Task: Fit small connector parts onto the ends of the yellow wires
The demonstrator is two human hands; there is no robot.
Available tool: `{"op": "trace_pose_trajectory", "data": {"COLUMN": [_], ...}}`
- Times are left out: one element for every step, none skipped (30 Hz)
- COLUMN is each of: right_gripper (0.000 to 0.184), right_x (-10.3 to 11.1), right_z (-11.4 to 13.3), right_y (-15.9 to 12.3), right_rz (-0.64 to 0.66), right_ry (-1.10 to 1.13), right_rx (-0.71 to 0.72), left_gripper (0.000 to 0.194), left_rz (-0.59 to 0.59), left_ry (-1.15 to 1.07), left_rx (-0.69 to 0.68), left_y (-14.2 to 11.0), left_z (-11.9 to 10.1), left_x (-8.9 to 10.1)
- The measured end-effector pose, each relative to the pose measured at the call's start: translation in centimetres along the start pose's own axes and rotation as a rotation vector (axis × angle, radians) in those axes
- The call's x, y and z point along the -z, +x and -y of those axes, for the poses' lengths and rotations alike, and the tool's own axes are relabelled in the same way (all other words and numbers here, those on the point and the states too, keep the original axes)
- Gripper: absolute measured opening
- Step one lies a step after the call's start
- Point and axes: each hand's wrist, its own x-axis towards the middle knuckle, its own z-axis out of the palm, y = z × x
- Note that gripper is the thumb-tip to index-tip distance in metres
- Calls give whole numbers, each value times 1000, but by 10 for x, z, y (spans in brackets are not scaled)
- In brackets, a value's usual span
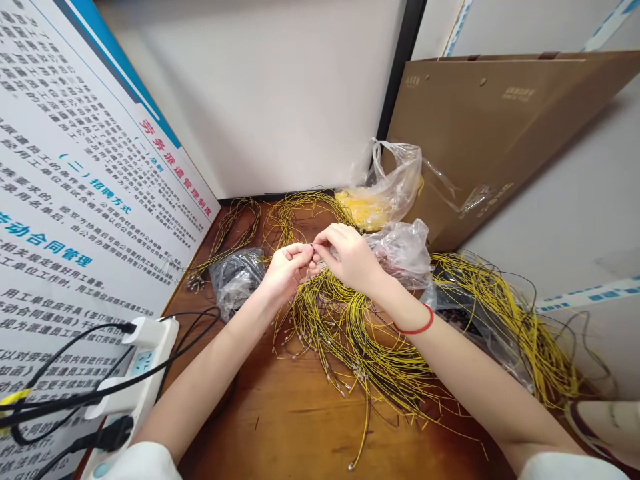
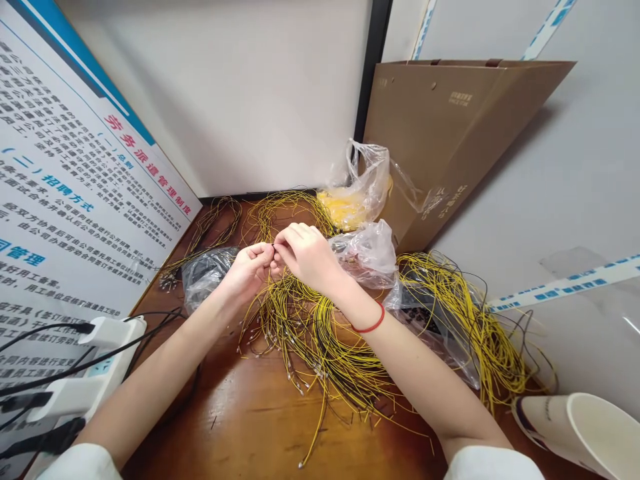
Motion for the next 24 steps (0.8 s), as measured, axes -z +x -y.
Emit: {"op": "trace_pose_trajectory", "data": {"right_gripper": [14, 14, 14, 13, 12, 12, 14, 17, 23, 29, 35, 40, 43, 44, 44, 43, 41, 39, 37, 35, 34, 33, 32, 32], "right_x": [-1, -3, -5, -7, -11, -15, -21, -27, -33, -39, -45, -48, -51, -52, -52, -50, -49, -48, -47, -47, -47, -48, -50, -50], "right_z": [0, 0, 0, 0, 0, 1, 1, 1, 1, 2, 2, 3, 5, 6, 8, 9, 11, 12, 13, 14, 15, 15, 16, 17], "right_y": [-1, -2, -3, -5, -7, -10, -13, -17, -21, -24, -28, -31, -33, -35, -36, -37, -37, -37, -37, -38, -39, -40, -41, -43], "right_rz": [-2, -4, -6, -10, -26, -57, -102, -142, -162, -147, -90, -20, 43, 81, 84, 67, 43, 22, 8, -1, -5, -9, -12, -9], "right_ry": [20, 48, 84, 127, 177, 237, 309, 393, 489, 593, 697, 792, 869, 923, 952, 958, 946, 923, 894, 861, 823, 778, 727, 672], "right_rx": [-15, -33, -56, -88, -137, -208, -300, -407, -516, -608, -668, -698, -705, -699, -691, -685, -683, -685, -686, -687, -686, -682, -678, -674], "left_gripper": [38, 37, 37, 37, 37, 37, 37, 36, 35, 34, 34, 33, 31, 29, 27, 25, 23, 22, 21, 21, 21, 20, 20, 19], "left_rz": [-5, -9, -12, -14, -23, -46, -83, -146, -207, -245, -258, -256, -252, -245, -245, -246, -245, -245, -242, -238, -235, -238, -244, -251], "left_ry": [9, 15, 18, 19, 13, 0, -15, -38, -56, -62, -59, -55, -60, -75, -103, -139, -176, -207, -231, -246, -252, -256, -259, -265], "left_rx": [-1, 1, 7, 13, 15, 5, -19, -58, -99, -124, -132, -125, -113, -97, -84, -71, -55, -39, -22, -5, 12, 26, 37, 48], "left_y": [0, 0, 0, 1, 2, 3, 5, 7, 9, 12, 14, 17, 19, 21, 22, 23, 23, 23, 23, 22, 21, 21, 20, 20], "left_z": [1, 2, 4, 7, 10, 14, 18, 22, 25, 27, 29, 30, 31, 31, 30, 29, 29, 28, 27, 27, 27, 27, 27, 27], "left_x": [1, 2, 2, 3, 4, 4, 4, 3, 2, 1, -1, -3, -5, -7, -8, -10, -11, -12, -13, -14, -15, -16, -16, -16]}}
